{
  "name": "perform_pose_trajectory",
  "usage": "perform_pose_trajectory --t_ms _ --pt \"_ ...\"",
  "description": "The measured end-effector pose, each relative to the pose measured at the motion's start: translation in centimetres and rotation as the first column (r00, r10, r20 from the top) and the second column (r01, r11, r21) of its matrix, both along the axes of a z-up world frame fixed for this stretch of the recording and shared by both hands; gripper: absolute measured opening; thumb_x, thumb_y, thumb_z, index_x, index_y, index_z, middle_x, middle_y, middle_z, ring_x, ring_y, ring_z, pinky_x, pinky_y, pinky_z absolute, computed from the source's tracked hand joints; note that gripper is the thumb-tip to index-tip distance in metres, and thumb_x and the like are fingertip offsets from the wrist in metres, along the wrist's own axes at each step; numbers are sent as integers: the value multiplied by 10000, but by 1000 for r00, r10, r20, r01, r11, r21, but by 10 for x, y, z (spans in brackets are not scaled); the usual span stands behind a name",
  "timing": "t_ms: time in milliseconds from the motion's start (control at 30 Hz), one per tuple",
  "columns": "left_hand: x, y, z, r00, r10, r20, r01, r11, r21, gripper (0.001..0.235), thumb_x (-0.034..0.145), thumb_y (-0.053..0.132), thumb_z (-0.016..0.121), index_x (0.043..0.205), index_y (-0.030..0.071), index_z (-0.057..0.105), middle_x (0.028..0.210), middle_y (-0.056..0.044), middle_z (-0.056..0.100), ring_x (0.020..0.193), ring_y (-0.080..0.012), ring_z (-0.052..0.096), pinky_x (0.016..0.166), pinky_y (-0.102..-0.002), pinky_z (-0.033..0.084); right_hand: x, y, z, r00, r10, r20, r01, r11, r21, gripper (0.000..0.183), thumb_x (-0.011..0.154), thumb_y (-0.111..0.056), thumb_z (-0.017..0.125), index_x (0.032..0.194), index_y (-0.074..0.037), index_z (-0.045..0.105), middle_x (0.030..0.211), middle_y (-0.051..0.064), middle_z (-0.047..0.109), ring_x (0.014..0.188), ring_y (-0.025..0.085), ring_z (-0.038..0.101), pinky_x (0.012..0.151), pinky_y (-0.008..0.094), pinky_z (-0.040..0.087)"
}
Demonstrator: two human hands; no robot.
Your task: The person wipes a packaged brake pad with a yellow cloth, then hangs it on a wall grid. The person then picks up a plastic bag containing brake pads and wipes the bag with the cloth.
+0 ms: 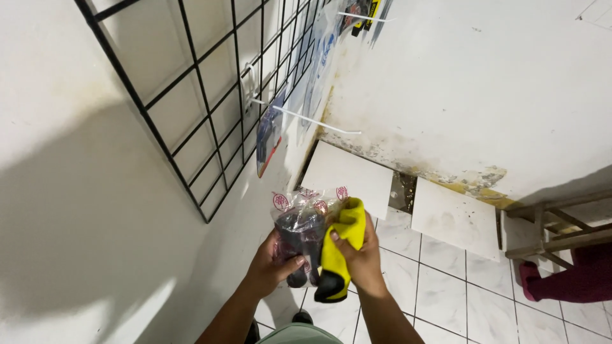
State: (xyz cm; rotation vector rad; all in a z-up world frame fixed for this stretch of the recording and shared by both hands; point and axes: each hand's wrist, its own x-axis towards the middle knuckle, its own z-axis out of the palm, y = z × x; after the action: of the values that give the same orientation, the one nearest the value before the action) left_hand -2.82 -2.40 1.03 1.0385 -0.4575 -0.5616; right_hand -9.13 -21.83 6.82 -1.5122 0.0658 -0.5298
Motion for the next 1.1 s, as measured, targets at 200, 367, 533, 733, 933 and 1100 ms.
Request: perform_pose_trajectory --t_ms 200,367,533,733,933,1100 --pt "-4 -2 19 998 -44 42 47 995 -86 702 800 -21 719 1439 -14 427 1223 -199 677 1069 -282 703 922 -405 604 -8 -14 6 866 -326 -379 423 882 209 329 940 -97 641 1232 20 546 973 192 667 757 301 673 690 406 602" --pt "7 5 4 1000 18 -10 -19 992 -125 699 800 -66 704 1442 5 436 1092 -185 682 881 -244 680 764 -368 597 -24 -39 -62 938 -128 -321 250 893 375 545 998 -388 493 1261 89 510 971 218 605 806 299 600 753 429 533" --pt "6 -1 10 1000 30 4 -29 993 -114 684 798 -79 702 1430 -1 453 1221 -189 692 1038 -265 705 912 -370 584 -23 -6 -52 958 268 107 -276 958 77 186 954 -107 657 1099 -63 550 847 38 612 675 179 597 621 332 555" --pt "4 -2 10 1000 6 5 -6 998 -67 646 806 -64 708 1402 -5 466 1112 -163 701 940 -229 703 854 -360 595 -26 -16 -29 976 -107 -189 115 993 32 427 843 52 697 1253 -40 619 1021 133 733 812 248 719 753 396 628" --pt "14 6 -21 985 144 -94 -144 990 9 672 773 -85 695 1403 56 510 1142 -218 716 957 -288 715 783 -381 620 -40 -64 -54 886 -349 -305 417 886 200 270 968 -136 656 1172 38 624 897 174 688 674 248 650 588 352 555" --pt "12 -1 -15 999 32 12 -29 984 -177 639 832 -90 671 1423 6 446 1154 -163 678 936 -207 665 809 -334 573 -54 -47 -74 792 114 -599 274 811 516 1039 751 -658 387 1399 154 411 1303 425 551 1195 582 545 1090 694 391"
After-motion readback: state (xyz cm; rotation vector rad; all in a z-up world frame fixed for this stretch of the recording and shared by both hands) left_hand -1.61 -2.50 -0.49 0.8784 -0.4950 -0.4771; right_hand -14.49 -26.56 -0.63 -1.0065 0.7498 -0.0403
